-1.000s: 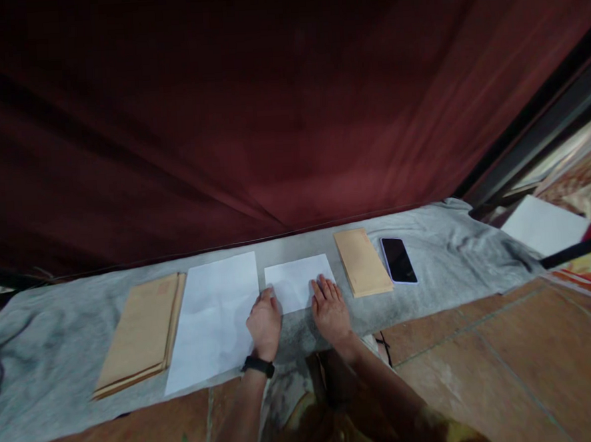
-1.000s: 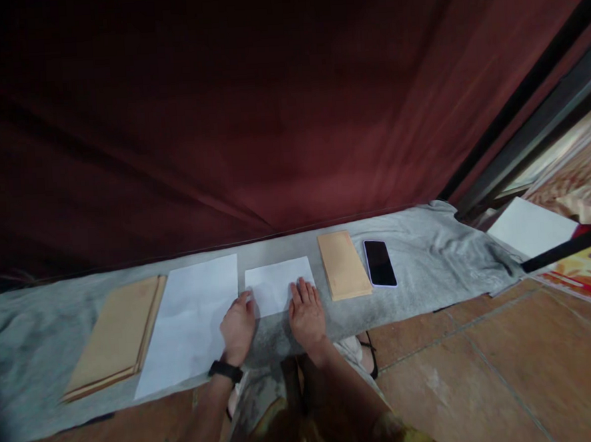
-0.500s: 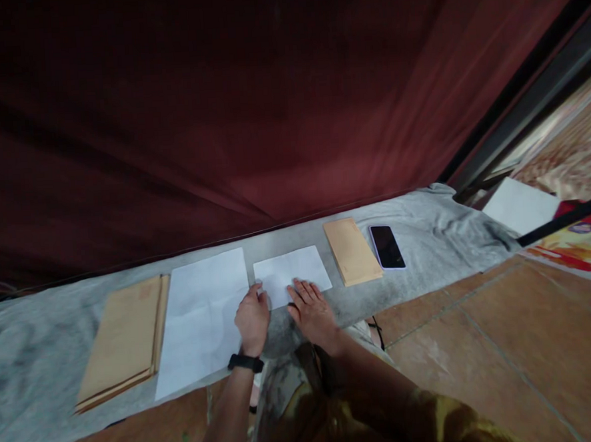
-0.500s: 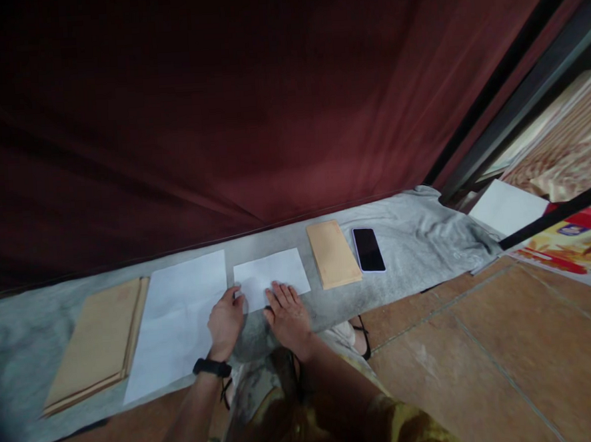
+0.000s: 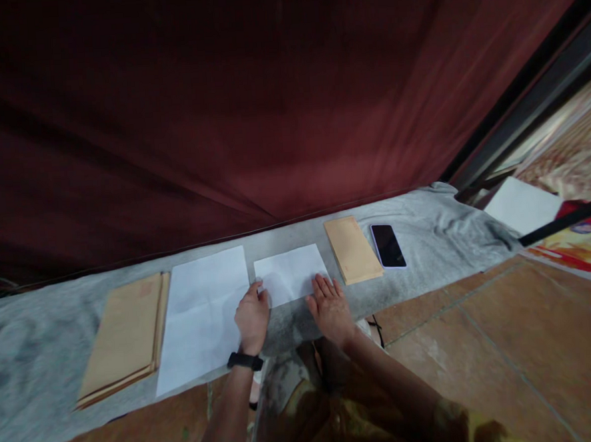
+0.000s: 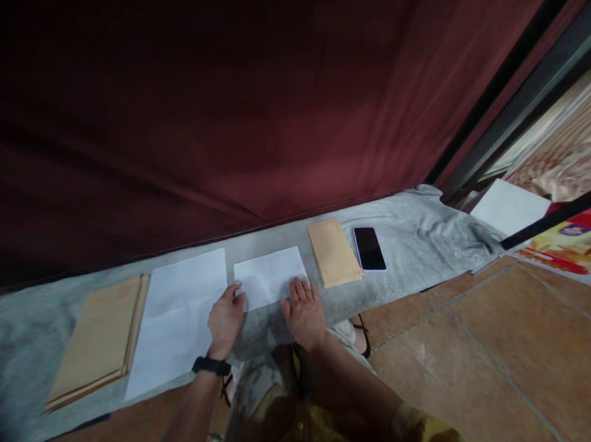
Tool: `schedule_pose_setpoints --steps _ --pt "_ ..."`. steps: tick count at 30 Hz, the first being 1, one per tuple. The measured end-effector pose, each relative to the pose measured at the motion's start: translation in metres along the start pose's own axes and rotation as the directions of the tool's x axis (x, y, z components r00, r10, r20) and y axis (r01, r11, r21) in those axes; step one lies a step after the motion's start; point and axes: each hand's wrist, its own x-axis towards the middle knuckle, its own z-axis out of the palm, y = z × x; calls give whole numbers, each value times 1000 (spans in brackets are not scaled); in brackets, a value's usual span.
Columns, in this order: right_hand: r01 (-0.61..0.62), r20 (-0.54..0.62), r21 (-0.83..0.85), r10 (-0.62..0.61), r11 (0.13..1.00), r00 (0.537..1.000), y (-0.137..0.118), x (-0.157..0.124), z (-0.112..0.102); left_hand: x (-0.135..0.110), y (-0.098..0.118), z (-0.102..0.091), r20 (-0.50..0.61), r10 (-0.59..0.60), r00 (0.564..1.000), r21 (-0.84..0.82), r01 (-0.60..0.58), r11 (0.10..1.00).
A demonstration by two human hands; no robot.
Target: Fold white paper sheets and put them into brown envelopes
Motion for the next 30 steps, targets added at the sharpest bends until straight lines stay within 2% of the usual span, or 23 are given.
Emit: schedule_pose_setpoints --steps 3,8,16,21,30 --pt "80 10 40 -80 996 997 -15 35 6 0 0 0 -4 6 1000 7 -6 1000" --pt "52 18 14 -52 999 998 -15 75 28 2 0 0 4 -4 1000 13 4 1000" --pt "-66 -32 -38 65 997 997 -7 77 40 7 -4 5 23 -39 999 -7 39 999" --pt "-62 -67 -30 60 998 996 -9 77 41 10 -8 9 35 -58 998 -8 58 998" --pt "-57 -31 -14 56 998 998 -7 79 37 12 -5 5 71 -84 994 1 84 996"
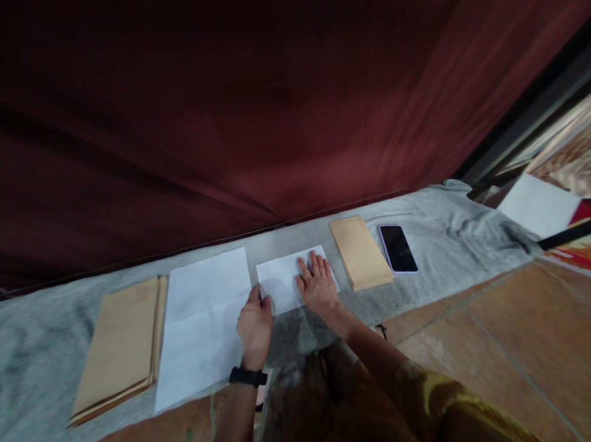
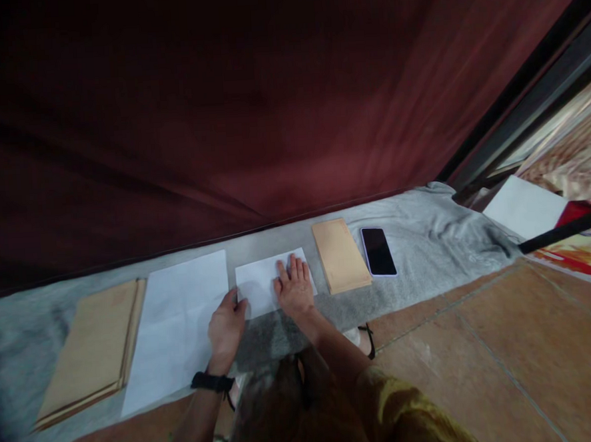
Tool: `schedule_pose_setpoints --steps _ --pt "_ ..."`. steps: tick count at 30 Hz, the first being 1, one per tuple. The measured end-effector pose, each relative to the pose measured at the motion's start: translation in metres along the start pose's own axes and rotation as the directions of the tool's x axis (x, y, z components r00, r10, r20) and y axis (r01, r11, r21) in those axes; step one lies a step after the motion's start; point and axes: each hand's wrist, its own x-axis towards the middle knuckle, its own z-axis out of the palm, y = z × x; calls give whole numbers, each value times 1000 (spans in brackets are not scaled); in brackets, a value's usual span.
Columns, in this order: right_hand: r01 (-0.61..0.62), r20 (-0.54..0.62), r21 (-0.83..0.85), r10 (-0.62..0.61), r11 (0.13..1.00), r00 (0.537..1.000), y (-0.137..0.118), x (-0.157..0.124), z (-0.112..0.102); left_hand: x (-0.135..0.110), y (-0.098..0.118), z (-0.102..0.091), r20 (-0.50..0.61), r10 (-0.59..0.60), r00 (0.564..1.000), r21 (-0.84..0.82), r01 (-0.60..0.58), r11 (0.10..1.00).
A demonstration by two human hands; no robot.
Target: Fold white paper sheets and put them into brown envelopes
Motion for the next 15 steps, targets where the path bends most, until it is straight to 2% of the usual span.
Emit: schedule_pose_setpoints --steps 4,7,10,12,15 --pt "31 29 4 -31 1000 999 1 -8 -10 -2 4 -3 -11 12 1000 47 -11 999" --pt "120 60 30 -121 992 991 1 -35 -20 -4 5 -4 -22 26 999 73 -24 997" --pt "258 89 84 -265 963 960 2 -69 -26 -4 5 -4 -34 39 999 73 -37 997" --pt "267 78 97 -275 959 958 4 -86 -27 -4 4 -3 -41 48 998 57 -45 997" --pt "252 67 102 -259 962 964 7 -96 -29 -4 3 -2 -43 44 998 20 -43 999"
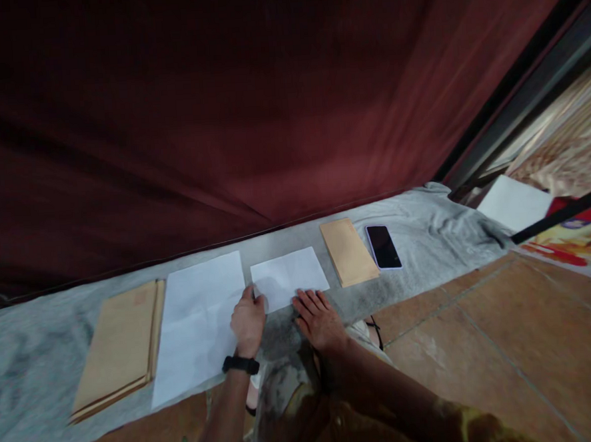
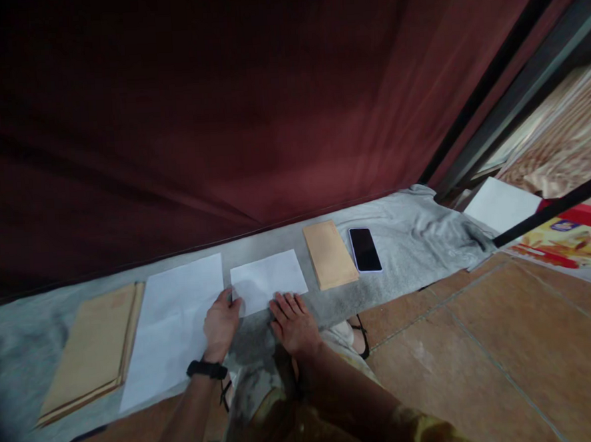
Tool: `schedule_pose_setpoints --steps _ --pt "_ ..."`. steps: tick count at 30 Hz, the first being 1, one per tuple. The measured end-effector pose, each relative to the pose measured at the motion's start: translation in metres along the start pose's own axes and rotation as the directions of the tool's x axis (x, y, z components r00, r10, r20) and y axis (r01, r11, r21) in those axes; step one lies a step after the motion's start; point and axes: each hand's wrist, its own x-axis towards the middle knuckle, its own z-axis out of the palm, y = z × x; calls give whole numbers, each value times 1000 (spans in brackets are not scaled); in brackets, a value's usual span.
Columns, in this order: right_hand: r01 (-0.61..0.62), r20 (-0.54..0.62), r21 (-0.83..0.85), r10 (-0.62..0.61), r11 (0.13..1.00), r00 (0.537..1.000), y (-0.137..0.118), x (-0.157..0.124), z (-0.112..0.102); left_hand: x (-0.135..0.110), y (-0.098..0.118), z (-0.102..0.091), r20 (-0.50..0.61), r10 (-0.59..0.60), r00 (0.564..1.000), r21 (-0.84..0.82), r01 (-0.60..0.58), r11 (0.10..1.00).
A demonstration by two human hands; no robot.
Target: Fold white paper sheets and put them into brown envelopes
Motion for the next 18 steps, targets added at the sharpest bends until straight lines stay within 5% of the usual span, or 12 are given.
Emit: schedule_pose_setpoints --steps 18 --pt "-33 4 31 33 999 999 4 -3 -5 31 -27 10 122 -90 988 -491 139 860"
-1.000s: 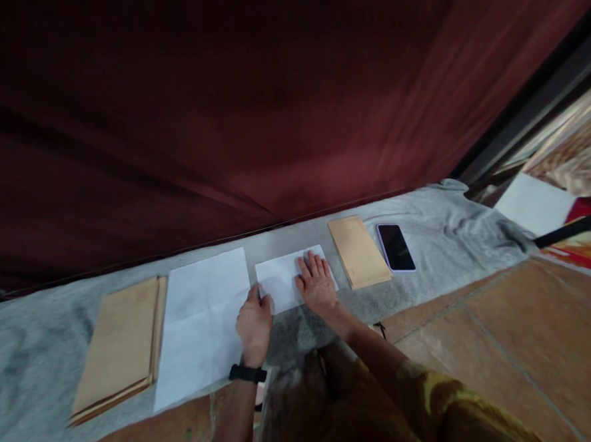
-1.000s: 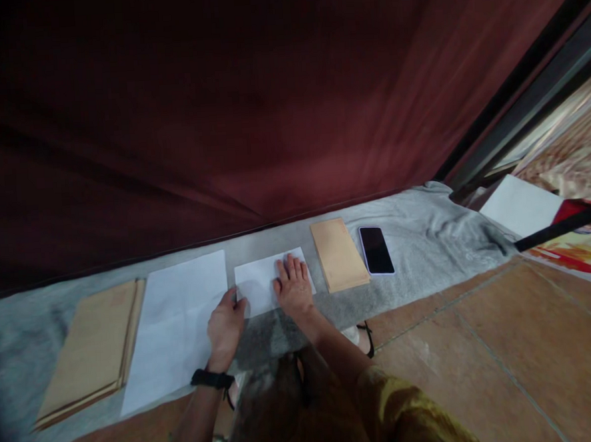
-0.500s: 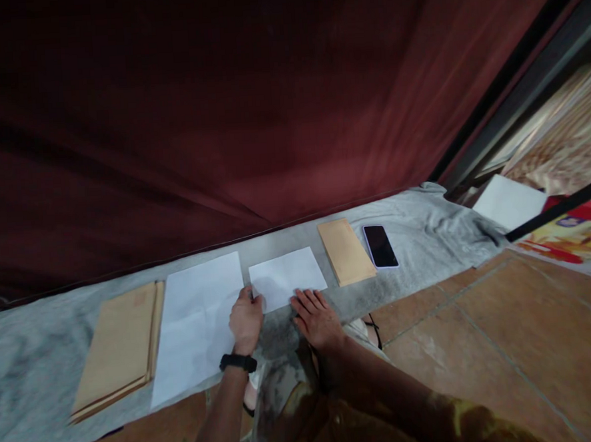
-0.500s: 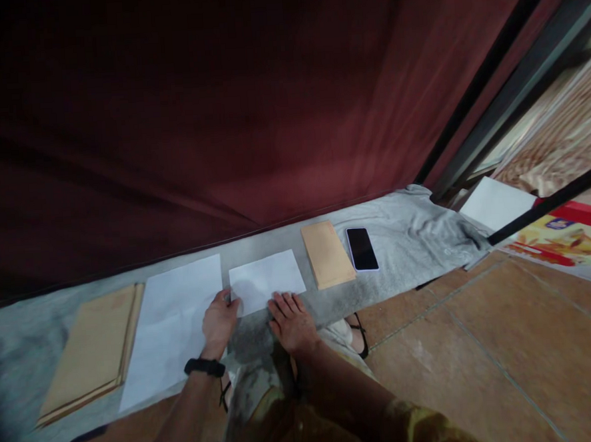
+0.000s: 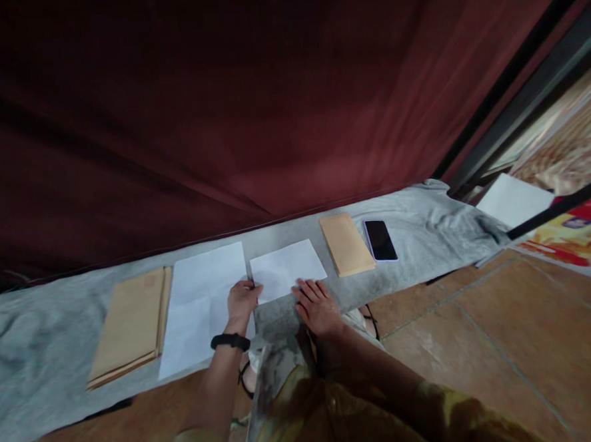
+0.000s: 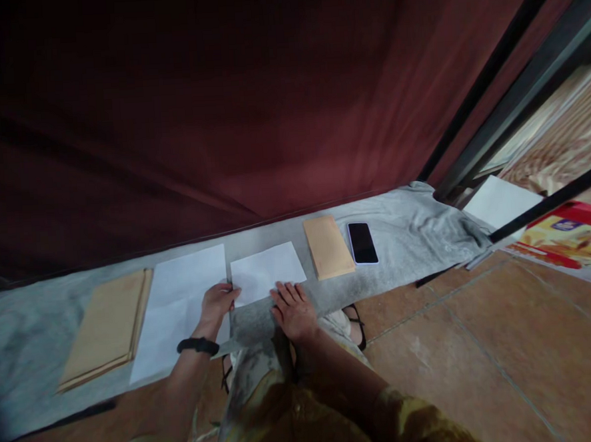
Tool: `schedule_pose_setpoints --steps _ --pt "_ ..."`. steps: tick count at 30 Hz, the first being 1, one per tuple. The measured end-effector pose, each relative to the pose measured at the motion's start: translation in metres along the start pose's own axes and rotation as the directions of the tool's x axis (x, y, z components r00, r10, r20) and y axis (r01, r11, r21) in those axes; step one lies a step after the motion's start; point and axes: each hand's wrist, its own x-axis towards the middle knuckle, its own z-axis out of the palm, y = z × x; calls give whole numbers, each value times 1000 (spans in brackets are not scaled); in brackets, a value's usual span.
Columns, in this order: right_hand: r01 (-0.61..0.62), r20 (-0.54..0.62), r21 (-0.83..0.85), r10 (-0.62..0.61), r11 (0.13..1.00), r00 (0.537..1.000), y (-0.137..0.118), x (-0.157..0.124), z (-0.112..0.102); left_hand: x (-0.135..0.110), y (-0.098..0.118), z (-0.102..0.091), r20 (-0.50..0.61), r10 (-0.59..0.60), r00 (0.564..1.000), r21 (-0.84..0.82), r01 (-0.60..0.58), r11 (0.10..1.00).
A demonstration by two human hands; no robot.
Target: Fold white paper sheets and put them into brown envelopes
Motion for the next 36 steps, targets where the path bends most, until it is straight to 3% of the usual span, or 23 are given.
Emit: schedule_pose_setpoints --steps 8,15,27,36 --pt "-33 -15 -12 33 999 999 13 -9 -8 -13 -13 6 -3 -40 999 -289 37 957" --pt "61 -16 64 -60 996 998 -13 -3 -3 -43 -12 6 56 -34 998 -466 56 883" --pt "56 -41 96 -52 994 998 -24 -1 1 -81 -1 11 245 -37 969 -574 176 800" --pt "85 -41 23 -84 996 996 -21 0 -5 -94 11 16 243 -21 970 -593 166 788"
